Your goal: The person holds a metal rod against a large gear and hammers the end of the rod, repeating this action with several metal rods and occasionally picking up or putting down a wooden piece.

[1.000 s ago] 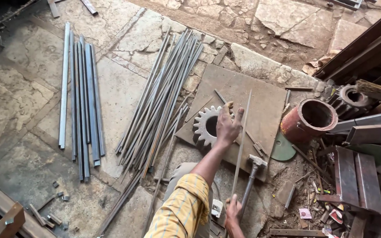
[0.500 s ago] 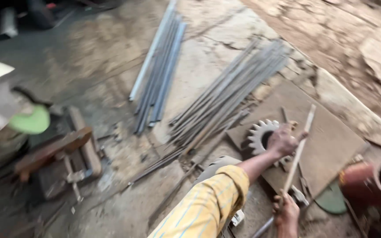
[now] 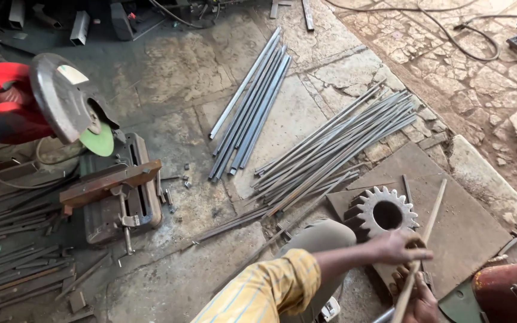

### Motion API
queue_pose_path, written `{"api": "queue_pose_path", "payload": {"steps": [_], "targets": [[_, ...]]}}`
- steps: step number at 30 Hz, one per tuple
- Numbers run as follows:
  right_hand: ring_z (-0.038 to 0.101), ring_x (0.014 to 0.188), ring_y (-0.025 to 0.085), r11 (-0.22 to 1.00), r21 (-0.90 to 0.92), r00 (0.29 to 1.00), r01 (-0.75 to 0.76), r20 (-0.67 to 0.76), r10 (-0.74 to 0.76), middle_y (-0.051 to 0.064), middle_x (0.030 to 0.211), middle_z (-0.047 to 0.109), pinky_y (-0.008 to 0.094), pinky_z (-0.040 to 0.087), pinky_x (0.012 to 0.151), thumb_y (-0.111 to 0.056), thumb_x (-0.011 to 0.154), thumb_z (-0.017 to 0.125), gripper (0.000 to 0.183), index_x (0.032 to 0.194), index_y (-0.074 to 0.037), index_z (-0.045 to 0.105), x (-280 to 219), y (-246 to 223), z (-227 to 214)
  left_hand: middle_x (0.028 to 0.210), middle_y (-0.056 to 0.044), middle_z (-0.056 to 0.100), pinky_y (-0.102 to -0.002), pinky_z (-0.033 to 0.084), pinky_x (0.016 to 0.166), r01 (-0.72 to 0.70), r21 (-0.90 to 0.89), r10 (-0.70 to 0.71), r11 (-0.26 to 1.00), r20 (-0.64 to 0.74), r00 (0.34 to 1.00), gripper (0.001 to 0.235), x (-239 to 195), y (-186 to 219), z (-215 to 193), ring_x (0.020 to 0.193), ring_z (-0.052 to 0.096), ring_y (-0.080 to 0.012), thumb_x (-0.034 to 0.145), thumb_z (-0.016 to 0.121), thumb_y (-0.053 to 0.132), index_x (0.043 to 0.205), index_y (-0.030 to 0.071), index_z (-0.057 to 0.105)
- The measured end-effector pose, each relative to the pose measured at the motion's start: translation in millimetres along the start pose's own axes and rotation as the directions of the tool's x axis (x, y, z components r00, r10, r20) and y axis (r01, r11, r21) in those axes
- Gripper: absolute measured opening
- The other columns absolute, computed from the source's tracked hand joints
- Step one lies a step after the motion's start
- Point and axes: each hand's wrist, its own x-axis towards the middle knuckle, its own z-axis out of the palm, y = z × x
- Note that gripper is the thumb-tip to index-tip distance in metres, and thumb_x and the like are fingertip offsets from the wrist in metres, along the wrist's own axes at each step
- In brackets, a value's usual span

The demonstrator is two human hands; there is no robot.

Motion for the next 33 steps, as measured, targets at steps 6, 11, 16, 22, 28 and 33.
{"api": "queue_pose_path", "payload": {"steps": [6,11,16,22,28,33], "targets": [[0.065,0.095,0.031,0.919,0.395,0.899,-0.01,0.406,-0.165,0.014,0.105,0.07,0.047,0.051,0.08,-0.036,0.127,0.04,0.039,0.136,-0.003,0.06,-19.5,4.1,-1.0,0.107,-0.017,0.069,-0.045,0.054,0.087,0.158,-0.316,-0.13,0.936,0.109,0.986,0.065,-21.3,-26.9,41.6,0.098,0.066,-0.0266,0.094,0.072,0.051,0.13,-0.003,0.064],[0.067,0.083,0.027,0.995,0.045,0.992,0.086,0.083,-0.09,0.009,0.093,0.068,0.046,0.051,0.073,-0.044,0.121,0.034,0.044,0.129,-0.009,0.059,-30.1,10.0,-1.9,0.085,-0.01,0.065,-0.043,0.045,0.061,0.343,-0.648,-0.126,0.68,0.358,0.925,0.032,-7.3,-43.9,59.8,0.069,0.055,-0.0202,0.1,0.069,0.026,0.111,-0.005,0.072],[0.064,0.08,0.033,0.972,-0.162,0.985,0.169,0.003,-0.171,0.019,0.095,0.066,0.05,0.052,0.078,-0.045,0.123,0.032,0.049,0.127,-0.004,0.059,-33.9,1.9,-18.8,0.093,-0.008,0.072,-0.039,0.055,0.082,0.301,-0.689,-0.163,0.659,0.26,0.952,0.021,-12.8,-23.3,53.1,0.085,0.068,-0.0187,0.099,0.064,0.018,0.106,-0.001,0.07],[0.07,0.098,0.023,0.895,0.371,0.963,0.249,-0.193,-0.189,0.006,0.106,0.071,0.043,0.059,0.096,-0.051,0.122,0.035,0.046,0.121,-0.009,0.055,-1.6,14.1,-83.8,0.105,-0.018,0.074,-0.042,0.055,0.091,0.209,-0.769,-0.014,0.605,0.252,0.968,0.022,-22.7,-9.1,39.6,0.095,0.071,-0.0249,0.105,0.054,0.018,0.109,-0.001,0.064],[0.065,0.1,0.023,0.999,0.041,0.857,0.009,-0.516,0.013,0.007,0.11,0.066,0.045,0.053,0.094,-0.049,0.111,0.048,0.047,0.134,-0.008,0.053,18.0,78.5,-78.1,0.109,-0.022,0.073,-0.044,0.054,0.094,0.21,-0.83,0.095,0.516,0.299,0.95,0.019,-18.4,-16.0,45.2,0.102,0.071,-0.0305,0.104,0.051,0.015,0.108,-0.003,0.058],[0.066,0.1,0.025,0.908,-0.376,0.787,-0.187,-0.61,-0.09,0.013,0.112,0.068,0.044,0.053,0.091,-0.037,0.099,0.064,0.046,0.132,-0.005,0.06,30.3,122.8,-69.2,0.114,-0.026,0.071,-0.046,0.053,0.1,0.22,-0.862,0.151,0.456,0.319,0.936,0.027,-12.7,-18.6,50.2,0.11,0.069,-0.0334,0.103,0.048,0.011,0.123,-0.007,0.05]]}}
